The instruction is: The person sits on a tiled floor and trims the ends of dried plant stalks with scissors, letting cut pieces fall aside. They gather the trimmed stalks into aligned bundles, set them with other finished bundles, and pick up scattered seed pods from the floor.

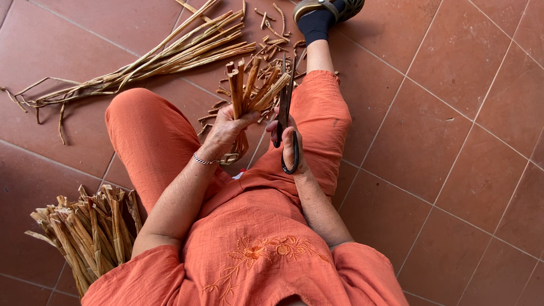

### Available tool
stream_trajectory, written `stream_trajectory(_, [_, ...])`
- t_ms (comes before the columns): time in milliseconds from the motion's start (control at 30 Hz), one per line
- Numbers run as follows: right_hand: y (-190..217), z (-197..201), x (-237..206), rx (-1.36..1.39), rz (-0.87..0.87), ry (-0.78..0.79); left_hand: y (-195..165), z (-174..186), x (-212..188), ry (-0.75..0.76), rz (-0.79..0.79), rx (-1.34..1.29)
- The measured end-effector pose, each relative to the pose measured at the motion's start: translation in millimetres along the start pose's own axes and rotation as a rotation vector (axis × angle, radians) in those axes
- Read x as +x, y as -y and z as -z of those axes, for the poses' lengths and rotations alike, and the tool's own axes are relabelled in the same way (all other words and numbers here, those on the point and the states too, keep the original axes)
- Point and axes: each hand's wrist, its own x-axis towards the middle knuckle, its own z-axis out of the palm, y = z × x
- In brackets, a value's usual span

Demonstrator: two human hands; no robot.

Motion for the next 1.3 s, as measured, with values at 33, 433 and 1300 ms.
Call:
stream_trajectory(33, [-0.5,0.7,0.7,-0.014,-0.001,-0.005,0.1,-0.6,0.4,0.001,-0.016,-0.038])
stream_trajectory(433, [4.1,3.5,-1.1,-0.469,0.040,-0.141,4.4,-5.3,3.0,-0.021,-0.031,-0.053])
stream_trajectory(1300, [17.0,-13.1,-5.0,-0.887,0.258,-0.165,36.2,-9.6,10.9,-0.304,-0.213,0.725])
